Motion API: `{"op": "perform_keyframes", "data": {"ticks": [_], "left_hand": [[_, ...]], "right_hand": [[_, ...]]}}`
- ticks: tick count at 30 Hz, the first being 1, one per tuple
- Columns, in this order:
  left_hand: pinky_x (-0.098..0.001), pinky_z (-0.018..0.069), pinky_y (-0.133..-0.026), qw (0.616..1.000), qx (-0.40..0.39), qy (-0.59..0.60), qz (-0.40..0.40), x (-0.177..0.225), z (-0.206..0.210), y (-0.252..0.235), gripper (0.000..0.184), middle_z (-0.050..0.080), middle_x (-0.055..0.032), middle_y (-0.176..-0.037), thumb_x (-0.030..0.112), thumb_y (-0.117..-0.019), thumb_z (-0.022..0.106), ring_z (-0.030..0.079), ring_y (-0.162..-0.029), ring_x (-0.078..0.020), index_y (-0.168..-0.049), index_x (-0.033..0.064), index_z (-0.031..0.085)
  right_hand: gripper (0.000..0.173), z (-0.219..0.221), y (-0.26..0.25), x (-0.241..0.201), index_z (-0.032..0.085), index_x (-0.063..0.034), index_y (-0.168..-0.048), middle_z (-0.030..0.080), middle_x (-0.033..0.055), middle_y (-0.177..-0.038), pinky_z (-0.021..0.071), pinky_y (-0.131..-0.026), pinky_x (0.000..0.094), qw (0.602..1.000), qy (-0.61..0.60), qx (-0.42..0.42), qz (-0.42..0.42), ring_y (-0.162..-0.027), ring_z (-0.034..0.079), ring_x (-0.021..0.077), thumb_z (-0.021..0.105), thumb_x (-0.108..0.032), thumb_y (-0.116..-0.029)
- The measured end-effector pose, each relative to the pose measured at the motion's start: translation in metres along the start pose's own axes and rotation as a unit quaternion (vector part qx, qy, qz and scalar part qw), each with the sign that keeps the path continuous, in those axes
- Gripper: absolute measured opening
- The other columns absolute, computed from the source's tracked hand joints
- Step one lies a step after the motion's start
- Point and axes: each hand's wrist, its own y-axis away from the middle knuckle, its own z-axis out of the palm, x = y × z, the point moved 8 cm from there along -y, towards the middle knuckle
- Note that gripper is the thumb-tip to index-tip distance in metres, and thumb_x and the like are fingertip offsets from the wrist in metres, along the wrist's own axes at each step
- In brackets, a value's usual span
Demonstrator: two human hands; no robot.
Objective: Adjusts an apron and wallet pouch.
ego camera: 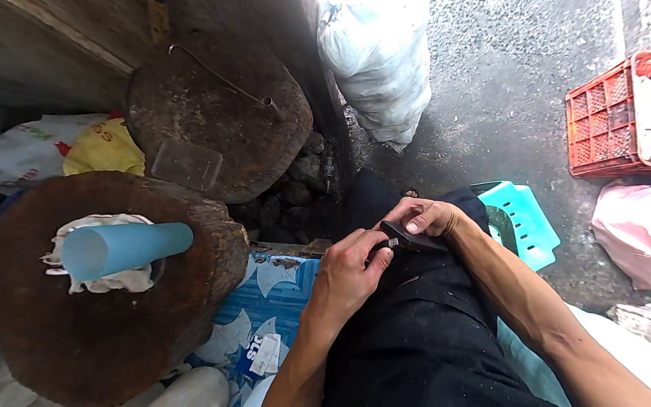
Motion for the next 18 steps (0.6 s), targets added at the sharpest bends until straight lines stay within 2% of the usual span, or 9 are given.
{"op": "perform_keyframes", "data": {"ticks": [2,4,7,10,12,14,16,18], "left_hand": [[-0.0220,0.0565,-0.075,1.000,0.005,-0.004,0.002,-0.001,-0.001,0.001,0.028,0.073,-0.0008,-0.097,0.033,-0.1037,0.056,0.068,-0.084,-0.0053,-0.108,0.0125,0.076],[-0.0218,0.0569,-0.076,1.000,0.005,-0.004,0.006,-0.002,-0.002,0.001,0.030,0.074,-0.0005,-0.097,0.032,-0.1050,0.054,0.068,-0.086,-0.0050,-0.108,0.0122,0.076],[-0.0206,0.0567,-0.076,1.000,0.003,0.000,0.008,-0.004,-0.005,-0.002,0.030,0.075,-0.0002,-0.097,0.030,-0.1058,0.052,0.068,-0.084,-0.0034,-0.109,0.0113,0.075],[-0.0182,0.0548,-0.071,1.000,-0.001,0.010,-0.001,-0.009,-0.006,-0.006,0.029,0.073,0.0010,-0.092,0.030,-0.1050,0.053,0.065,-0.078,-0.0013,-0.107,0.0110,0.075],[-0.0181,0.0546,-0.071,1.000,-0.004,0.004,-0.011,-0.013,-0.007,-0.010,0.029,0.073,0.0020,-0.091,0.031,-0.1047,0.054,0.065,-0.078,-0.0008,-0.106,0.0121,0.075],[-0.0190,0.0549,-0.071,1.000,0.000,-0.005,-0.019,-0.016,-0.010,-0.013,0.029,0.073,0.0024,-0.089,0.032,-0.1046,0.053,0.065,-0.077,-0.0012,-0.106,0.0126,0.075],[-0.0197,0.0555,-0.072,1.000,0.006,-0.015,-0.025,-0.018,-0.015,-0.016,0.031,0.073,0.0025,-0.089,0.033,-0.1049,0.052,0.066,-0.077,-0.0016,-0.106,0.0129,0.076],[-0.0196,0.0555,-0.072,0.999,0.011,-0.029,-0.036,-0.019,-0.018,-0.018,0.031,0.074,0.0032,-0.091,0.033,-0.1046,0.052,0.067,-0.078,-0.0008,-0.106,0.0143,0.077]], "right_hand": [[0.045,-0.001,0.000,0.000,0.069,-0.0051,-0.128,0.073,0.0046,-0.111,0.0569,-0.079,0.0243,1.000,0.009,0.004,0.003,-0.091,0.068,0.0051,0.067,-0.037,-0.0956],[0.045,-0.003,0.001,0.000,0.069,-0.0040,-0.127,0.074,0.0053,-0.110,0.0570,-0.078,0.0241,1.000,0.012,0.017,0.006,-0.090,0.068,0.0057,0.068,-0.037,-0.0954],[0.046,-0.008,0.003,-0.004,0.069,-0.0047,-0.128,0.074,0.0042,-0.116,0.0564,-0.090,0.0257,0.997,0.059,0.045,0.018,-0.102,0.069,0.0064,0.069,-0.037,-0.0954],[0.048,-0.015,0.006,-0.021,0.068,-0.0008,-0.127,0.075,0.0048,-0.106,0.0589,-0.084,0.0269,0.978,0.174,0.104,0.040,-0.094,0.070,0.0070,0.071,-0.034,-0.0926],[0.043,-0.015,0.009,-0.041,0.067,0.0024,-0.125,0.076,0.0072,-0.102,0.0606,-0.081,0.0275,0.953,0.266,0.140,0.035,-0.089,0.071,0.0085,0.072,-0.024,-0.0917],[0.034,-0.011,0.013,-0.062,0.070,0.0017,-0.118,0.075,0.0069,-0.099,0.0612,-0.079,0.0270,0.917,0.356,0.181,0.019,-0.087,0.071,0.0091,0.074,-0.016,-0.0895],[0.023,-0.002,0.018,-0.081,0.070,-0.0014,-0.107,0.070,0.0041,-0.094,0.0592,-0.076,0.0251,0.860,0.463,0.213,-0.014,-0.084,0.067,0.0078,0.076,-0.015,-0.0883],[0.022,0.008,0.023,-0.093,0.070,-0.0015,-0.107,0.068,0.0055,-0.099,0.0580,-0.083,0.0261,0.798,0.558,0.224,-0.049,-0.092,0.066,0.0098,0.075,-0.015,-0.0901]]}}
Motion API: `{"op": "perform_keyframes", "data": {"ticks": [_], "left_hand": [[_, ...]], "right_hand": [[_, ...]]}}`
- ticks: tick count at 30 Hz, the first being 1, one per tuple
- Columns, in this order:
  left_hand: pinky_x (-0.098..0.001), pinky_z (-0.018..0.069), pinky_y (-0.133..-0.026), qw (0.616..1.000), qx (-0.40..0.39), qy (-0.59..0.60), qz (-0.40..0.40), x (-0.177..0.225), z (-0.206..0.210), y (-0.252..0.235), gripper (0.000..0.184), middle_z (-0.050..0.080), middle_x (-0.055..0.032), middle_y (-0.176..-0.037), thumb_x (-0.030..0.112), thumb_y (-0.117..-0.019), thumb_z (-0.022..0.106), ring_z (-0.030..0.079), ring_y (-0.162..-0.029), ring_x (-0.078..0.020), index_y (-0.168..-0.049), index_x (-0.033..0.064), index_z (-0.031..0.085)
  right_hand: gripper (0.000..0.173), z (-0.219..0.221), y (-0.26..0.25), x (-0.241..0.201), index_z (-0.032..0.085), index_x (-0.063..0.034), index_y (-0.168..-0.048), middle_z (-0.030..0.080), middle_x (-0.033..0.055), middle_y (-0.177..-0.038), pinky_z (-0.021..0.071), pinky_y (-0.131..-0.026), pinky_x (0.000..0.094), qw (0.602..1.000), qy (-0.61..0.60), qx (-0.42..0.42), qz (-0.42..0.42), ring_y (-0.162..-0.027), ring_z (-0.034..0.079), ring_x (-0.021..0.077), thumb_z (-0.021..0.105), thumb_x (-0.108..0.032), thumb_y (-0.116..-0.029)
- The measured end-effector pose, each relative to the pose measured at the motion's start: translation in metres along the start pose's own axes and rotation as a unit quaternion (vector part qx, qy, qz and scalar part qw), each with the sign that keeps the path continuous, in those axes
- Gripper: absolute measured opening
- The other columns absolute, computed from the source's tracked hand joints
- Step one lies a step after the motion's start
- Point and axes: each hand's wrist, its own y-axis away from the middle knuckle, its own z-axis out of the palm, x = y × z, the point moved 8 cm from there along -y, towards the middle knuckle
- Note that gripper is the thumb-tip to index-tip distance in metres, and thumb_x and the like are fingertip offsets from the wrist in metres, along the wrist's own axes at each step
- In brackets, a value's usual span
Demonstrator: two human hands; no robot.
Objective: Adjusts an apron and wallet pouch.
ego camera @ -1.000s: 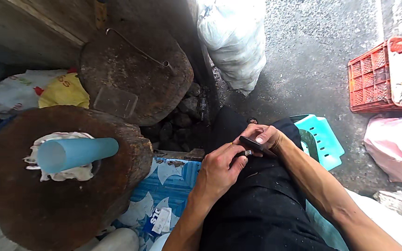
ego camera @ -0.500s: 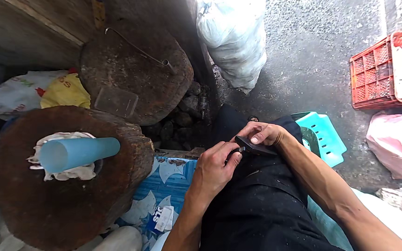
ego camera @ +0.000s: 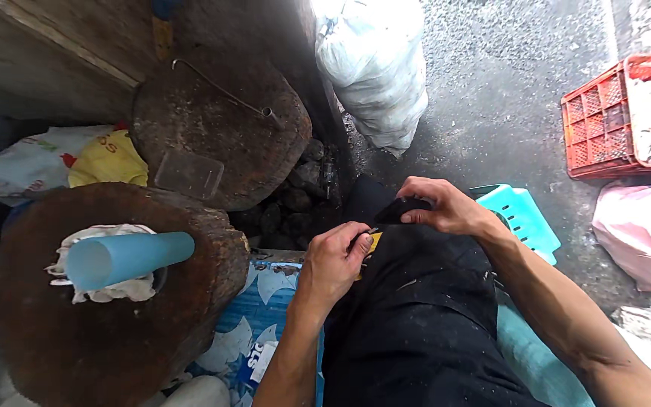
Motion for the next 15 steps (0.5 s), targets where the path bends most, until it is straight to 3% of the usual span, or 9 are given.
{"op": "perform_keyframes", "data": {"ticks": [5,9,15], "left_hand": [[-0.0232,0.0565,-0.073,0.999,-0.004,-0.030,-0.014,-0.003,0.001,-0.002,0.030,0.074,0.0048,-0.092,0.034,-0.1036,0.053,0.068,-0.080,-0.0018,-0.104,0.0176,0.078],[-0.0278,0.0568,-0.071,0.999,-0.012,-0.048,-0.020,-0.002,0.005,-0.002,0.031,0.073,0.0046,-0.090,0.036,-0.1038,0.052,0.068,-0.079,-0.0050,-0.104,0.0194,0.078],[-0.0308,0.0570,-0.069,0.998,-0.005,-0.055,-0.022,0.000,0.005,0.000,0.029,0.073,0.0038,-0.088,0.035,-0.1034,0.053,0.068,-0.078,-0.0074,-0.103,0.0190,0.078]], "right_hand": [[0.023,-0.006,0.009,-0.023,0.073,-0.0045,-0.113,0.069,0.0069,-0.105,0.0582,-0.088,0.0319,0.991,0.113,0.030,-0.057,-0.099,0.067,0.0148,0.073,-0.015,-0.0933],[0.022,-0.006,0.011,-0.031,0.074,-0.0071,-0.114,0.070,0.0064,-0.108,0.0557,-0.093,0.0343,0.988,0.135,0.024,-0.074,-0.106,0.066,0.0171,0.071,-0.019,-0.0956],[0.021,-0.003,0.012,-0.031,0.075,-0.0066,-0.113,0.071,0.0065,-0.107,0.0553,-0.092,0.0338,0.988,0.129,0.025,-0.084,-0.105,0.066,0.0169,0.072,-0.019,-0.0956]]}}
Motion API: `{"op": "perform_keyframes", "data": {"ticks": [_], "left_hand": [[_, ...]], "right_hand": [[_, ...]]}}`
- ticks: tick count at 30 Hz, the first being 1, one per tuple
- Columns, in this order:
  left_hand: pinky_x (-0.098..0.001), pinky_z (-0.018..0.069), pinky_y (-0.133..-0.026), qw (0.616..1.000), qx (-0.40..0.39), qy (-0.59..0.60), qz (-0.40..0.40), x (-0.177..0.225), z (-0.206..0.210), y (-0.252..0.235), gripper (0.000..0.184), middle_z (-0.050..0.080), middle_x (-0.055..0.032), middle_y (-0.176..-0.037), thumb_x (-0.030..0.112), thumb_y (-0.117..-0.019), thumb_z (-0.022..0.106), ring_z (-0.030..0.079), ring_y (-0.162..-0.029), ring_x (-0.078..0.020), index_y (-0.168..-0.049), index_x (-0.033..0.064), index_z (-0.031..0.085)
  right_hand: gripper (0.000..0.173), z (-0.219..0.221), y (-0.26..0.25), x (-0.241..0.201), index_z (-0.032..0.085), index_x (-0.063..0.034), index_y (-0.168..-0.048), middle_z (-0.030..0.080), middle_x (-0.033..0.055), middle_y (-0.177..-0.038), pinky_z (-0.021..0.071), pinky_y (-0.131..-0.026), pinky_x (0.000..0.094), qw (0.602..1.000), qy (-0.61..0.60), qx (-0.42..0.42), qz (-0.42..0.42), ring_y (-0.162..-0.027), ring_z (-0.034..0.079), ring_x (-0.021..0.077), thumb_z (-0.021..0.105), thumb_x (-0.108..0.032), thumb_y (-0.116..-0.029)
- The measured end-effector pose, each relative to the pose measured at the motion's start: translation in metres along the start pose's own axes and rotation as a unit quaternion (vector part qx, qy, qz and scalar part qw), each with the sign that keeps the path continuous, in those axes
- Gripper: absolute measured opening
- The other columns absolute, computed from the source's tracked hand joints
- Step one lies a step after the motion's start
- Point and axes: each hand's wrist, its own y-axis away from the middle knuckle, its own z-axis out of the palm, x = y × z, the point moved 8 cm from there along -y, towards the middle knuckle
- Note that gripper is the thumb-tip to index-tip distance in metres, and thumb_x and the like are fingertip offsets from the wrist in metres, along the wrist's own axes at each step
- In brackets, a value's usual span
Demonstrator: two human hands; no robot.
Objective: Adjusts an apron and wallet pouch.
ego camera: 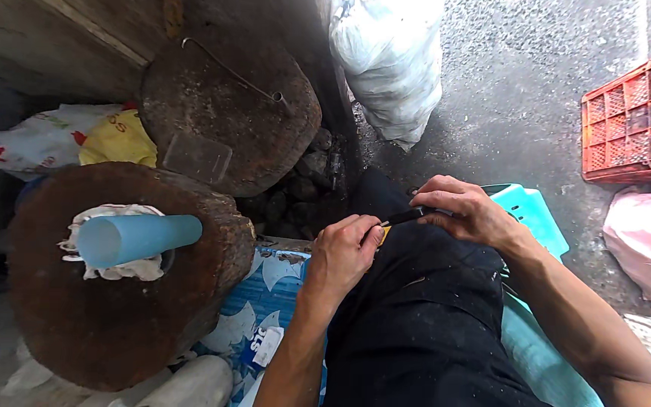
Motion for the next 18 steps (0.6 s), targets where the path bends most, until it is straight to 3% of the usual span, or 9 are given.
{"op": "perform_keyframes", "data": {"ticks": [8,13,18], "left_hand": [[-0.0362,0.0575,-0.066,0.999,0.005,-0.036,0.019,0.005,0.001,0.001,0.030,0.072,0.0008,-0.086,0.034,-0.1028,0.054,0.069,-0.076,-0.0130,-0.102,0.0175,0.079],[-0.0407,0.0567,-0.061,0.993,0.006,-0.117,0.030,0.009,0.005,0.001,0.028,0.068,-0.0032,-0.080,0.032,-0.1021,0.056,0.069,-0.072,-0.0203,-0.100,0.0152,0.079],[-0.0418,0.0570,-0.062,0.992,-0.012,-0.125,0.019,0.003,0.015,0.000,0.028,0.069,-0.0041,-0.082,0.030,-0.1019,0.056,0.070,-0.074,-0.0217,-0.100,0.0145,0.079]], "right_hand": [[0.020,0.004,0.003,0.003,0.076,-0.0075,-0.111,0.071,0.0069,-0.107,0.0547,-0.093,0.0354,1.000,-0.007,0.013,-0.004,-0.106,0.066,0.0179,0.072,-0.018,-0.0952],[0.017,0.010,0.000,-0.008,0.076,-0.0095,-0.109,0.072,0.0055,-0.104,0.0538,-0.086,0.0373,0.997,0.069,-0.015,-0.023,-0.102,0.066,0.0195,0.068,-0.018,-0.0973],[0.016,0.016,-0.004,-0.018,0.074,-0.0108,-0.108,0.070,0.0039,-0.097,0.0513,-0.078,0.0373,0.990,0.125,-0.056,-0.024,-0.093,0.065,0.0206,0.064,-0.019,-0.0995]]}}
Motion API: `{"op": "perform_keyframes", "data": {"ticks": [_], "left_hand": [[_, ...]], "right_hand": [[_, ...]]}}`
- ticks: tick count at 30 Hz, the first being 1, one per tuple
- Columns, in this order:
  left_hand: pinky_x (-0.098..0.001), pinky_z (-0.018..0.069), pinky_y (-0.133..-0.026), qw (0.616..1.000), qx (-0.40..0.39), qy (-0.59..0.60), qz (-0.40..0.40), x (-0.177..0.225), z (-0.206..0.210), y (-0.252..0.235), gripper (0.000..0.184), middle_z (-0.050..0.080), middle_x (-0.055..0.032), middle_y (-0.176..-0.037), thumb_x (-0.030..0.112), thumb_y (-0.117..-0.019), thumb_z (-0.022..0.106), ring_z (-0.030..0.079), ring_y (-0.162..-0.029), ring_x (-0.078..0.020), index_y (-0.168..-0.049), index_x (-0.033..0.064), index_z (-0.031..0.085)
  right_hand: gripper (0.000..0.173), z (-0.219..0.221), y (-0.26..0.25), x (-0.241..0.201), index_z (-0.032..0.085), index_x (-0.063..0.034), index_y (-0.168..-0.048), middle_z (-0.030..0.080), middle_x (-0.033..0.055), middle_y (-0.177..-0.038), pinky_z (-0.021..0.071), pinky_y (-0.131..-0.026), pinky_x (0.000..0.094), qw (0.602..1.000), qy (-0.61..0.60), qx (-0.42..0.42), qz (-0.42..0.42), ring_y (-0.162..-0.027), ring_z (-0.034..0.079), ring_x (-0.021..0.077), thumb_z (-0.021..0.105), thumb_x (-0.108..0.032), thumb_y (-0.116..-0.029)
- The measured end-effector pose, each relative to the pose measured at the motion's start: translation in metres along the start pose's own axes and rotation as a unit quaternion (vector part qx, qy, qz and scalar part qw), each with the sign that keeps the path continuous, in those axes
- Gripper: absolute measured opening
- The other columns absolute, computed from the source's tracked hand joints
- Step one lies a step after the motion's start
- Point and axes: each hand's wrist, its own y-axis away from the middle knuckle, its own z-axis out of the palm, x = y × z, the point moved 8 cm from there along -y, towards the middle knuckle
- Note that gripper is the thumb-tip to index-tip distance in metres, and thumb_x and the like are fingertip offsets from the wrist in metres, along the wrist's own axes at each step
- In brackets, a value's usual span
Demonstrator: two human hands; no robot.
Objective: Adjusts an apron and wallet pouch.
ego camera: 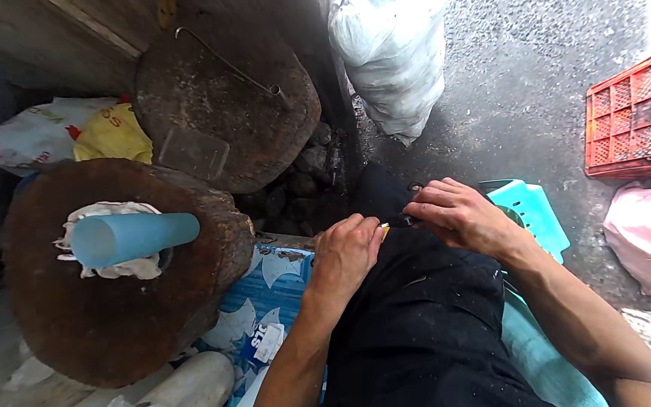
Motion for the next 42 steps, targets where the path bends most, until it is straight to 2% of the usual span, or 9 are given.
{"op": "perform_keyframes", "data": {"ticks": [7,11,17,21,25,28,31,35,42], "left_hand": [[-0.0407,0.0573,-0.063,1.000,0.000,0.020,0.007,-0.006,0.010,0.001,0.029,0.069,-0.0045,-0.082,0.029,-0.1029,0.054,0.069,-0.073,-0.0212,-0.104,0.0139,0.079],[-0.0395,0.0571,-0.064,1.000,-0.001,0.028,0.009,-0.005,0.010,0.002,0.028,0.069,-0.0038,-0.081,0.028,-0.1027,0.054,0.069,-0.073,-0.0199,-0.103,0.0140,0.079],[-0.0394,0.0572,-0.063,1.000,0.005,0.007,0.021,0.000,0.009,0.002,0.027,0.068,-0.0047,-0.080,0.027,-0.1024,0.055,0.069,-0.073,-0.0215,-0.100,0.0129,0.078],[-0.0401,0.0576,-0.063,0.999,0.013,0.015,0.025,-0.001,0.009,0.000,0.028,0.070,-0.0052,-0.082,0.026,-0.1031,0.053,0.070,-0.074,-0.0220,-0.101,0.0120,0.078],[-0.0384,0.0585,-0.066,0.998,0.014,0.061,0.018,-0.006,0.005,0.000,0.029,0.071,-0.0030,-0.083,0.028,-0.1037,0.054,0.069,-0.074,-0.0179,-0.103,0.0135,0.078],[-0.0317,0.0579,-0.071,0.991,0.002,0.133,0.002,-0.013,0.000,-0.001,0.028,0.072,0.0012,-0.088,0.030,-0.1038,0.054,0.068,-0.077,-0.0095,-0.103,0.0153,0.078],[-0.0267,0.0588,-0.080,0.981,-0.025,0.193,0.007,-0.016,0.000,0.000,0.024,0.074,0.0022,-0.099,0.030,-0.1024,0.058,0.069,-0.089,-0.0052,-0.109,0.0157,0.077],[-0.0275,0.0586,-0.081,0.983,-0.023,0.183,0.022,-0.013,0.001,0.005,0.023,0.073,0.0008,-0.098,0.031,-0.0999,0.063,0.069,-0.090,-0.0075,-0.110,0.0162,0.077],[-0.0307,0.0578,-0.079,0.987,-0.019,0.149,0.056,-0.003,0.007,0.009,0.021,0.072,-0.0018,-0.096,0.027,-0.0988,0.064,0.068,-0.086,-0.0131,-0.110,0.0145,0.076]], "right_hand": [[0.015,0.005,0.001,0.002,0.075,-0.0104,-0.106,0.069,0.0035,-0.095,0.0493,-0.076,0.0369,1.000,-0.009,-0.001,-0.001,-0.091,0.064,0.0201,0.064,-0.018,-0.0990],[0.015,0.005,0.003,0.005,0.075,-0.0102,-0.106,0.070,0.0035,-0.097,0.0507,-0.080,0.0372,1.000,-0.028,-0.003,0.001,-0.094,0.064,0.0198,0.065,-0.019,-0.0988],[0.015,0.007,0.002,0.003,0.075,-0.0111,-0.106,0.070,0.0030,-0.097,0.0495,-0.078,0.0372,1.000,-0.014,-0.007,0.001,-0.093,0.064,0.0198,0.064,-0.019,-0.0990],[0.016,0.008,0.003,0.005,0.075,-0.0101,-0.105,0.070,0.0038,-0.097,0.0510,-0.081,0.0378,1.000,-0.021,0.007,0.005,-0.096,0.065,0.0203,0.064,-0.020,-0.0995],[0.020,0.003,0.004,0.016,0.074,-0.0093,-0.111,0.070,0.0041,-0.102,0.0533,-0.086,0.0367,0.997,-0.070,0.000,0.036,-0.099,0.065,0.0185,0.066,-0.023,-0.0989],[0.025,0.002,0.004,0.027,0.073,-0.0091,-0.116,0.069,0.0031,-0.103,0.0569,-0.087,0.0321,0.988,-0.140,-0.021,0.064,-0.099,0.066,0.0139,0.069,-0.025,-0.0972],[0.028,0.007,0.003,0.036,0.073,-0.0071,-0.116,0.070,0.0010,-0.101,0.0570,-0.085,0.0260,0.971,-0.218,-0.051,0.084,-0.095,0.066,0.0080,0.070,-0.026,-0.0956],[0.030,0.020,0.009,0.043,0.073,-0.0070,-0.117,0.072,-0.0007,-0.100,0.0575,-0.081,0.0234,0.932,-0.313,-0.110,0.143,-0.091,0.067,0.0038,0.070,-0.026,-0.0942],[0.029,0.036,0.014,0.047,0.074,-0.0106,-0.119,0.075,-0.0028,-0.092,0.0597,-0.072,0.0232,0.899,-0.352,-0.179,0.190,-0.079,0.069,0.0017,0.067,-0.029,-0.0970]]}}
